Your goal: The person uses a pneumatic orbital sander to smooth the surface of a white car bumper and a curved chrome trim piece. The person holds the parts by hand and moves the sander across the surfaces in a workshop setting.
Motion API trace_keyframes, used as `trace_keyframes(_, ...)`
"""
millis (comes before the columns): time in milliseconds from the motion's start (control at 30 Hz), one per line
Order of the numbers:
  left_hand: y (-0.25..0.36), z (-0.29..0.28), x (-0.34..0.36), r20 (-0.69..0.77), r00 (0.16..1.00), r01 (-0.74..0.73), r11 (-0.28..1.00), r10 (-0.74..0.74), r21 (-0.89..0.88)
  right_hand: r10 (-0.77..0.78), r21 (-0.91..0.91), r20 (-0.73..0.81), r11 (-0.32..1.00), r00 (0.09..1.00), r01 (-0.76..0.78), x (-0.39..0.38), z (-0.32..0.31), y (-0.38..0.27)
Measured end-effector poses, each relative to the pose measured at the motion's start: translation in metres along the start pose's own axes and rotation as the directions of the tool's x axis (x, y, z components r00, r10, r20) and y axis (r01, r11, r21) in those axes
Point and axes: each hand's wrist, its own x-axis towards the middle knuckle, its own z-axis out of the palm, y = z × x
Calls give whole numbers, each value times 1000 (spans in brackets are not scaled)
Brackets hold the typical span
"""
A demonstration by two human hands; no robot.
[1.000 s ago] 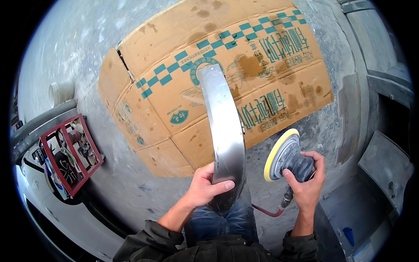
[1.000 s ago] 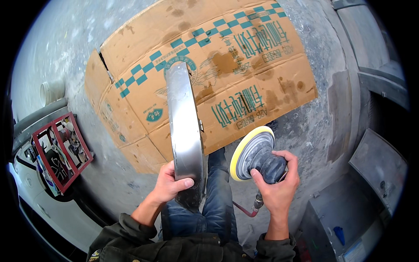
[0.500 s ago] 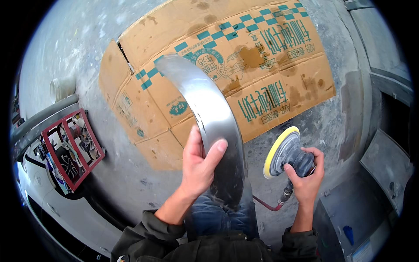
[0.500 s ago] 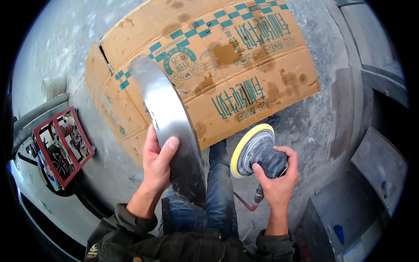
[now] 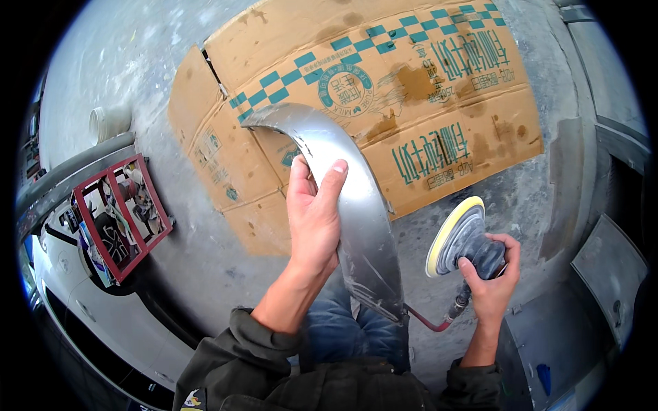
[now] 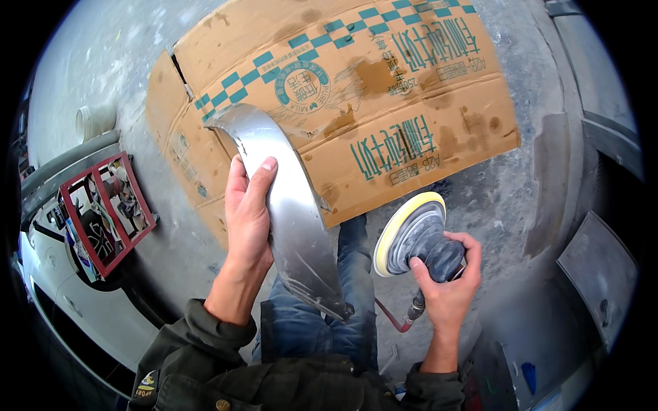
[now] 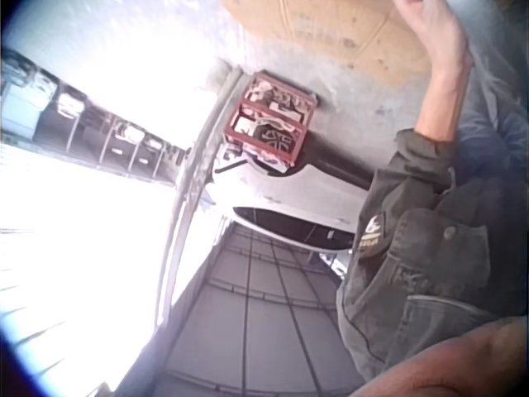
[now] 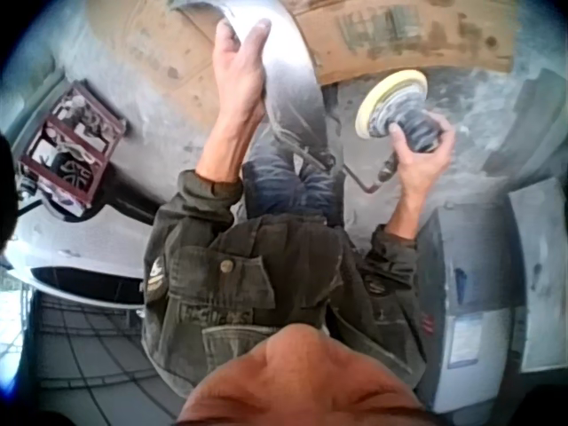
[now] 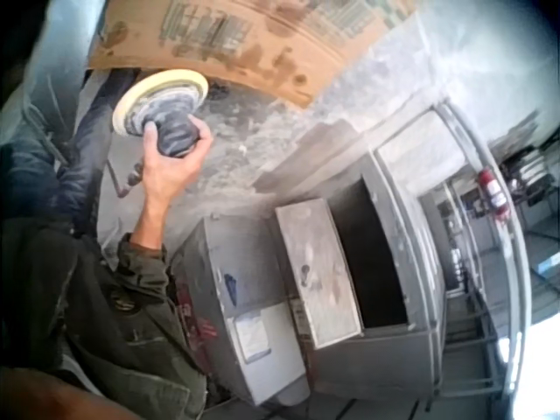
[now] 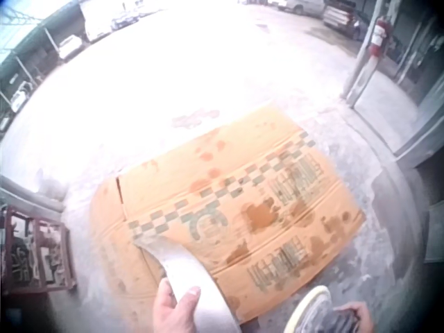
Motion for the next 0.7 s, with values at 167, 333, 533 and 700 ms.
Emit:
trace_keyframes(167,-4,-6,1,50,999,-2,999,-1,53,-34,-37,2,999,999,34,0,0,3)
trace_keyframes(333,-27,-30,-20,312,947,-20,957,-75,289,-72,-115,38,990,997,76,4,-2,-6)
trace_keyframes(533,-62,-51,-55,346,903,88,897,-255,433,-155,-305,134,933,979,190,13,5,-35)
trace_keyframes(700,-82,-54,-72,368,899,27,868,-238,495,-165,-366,247,896,955,250,12,17,-58)
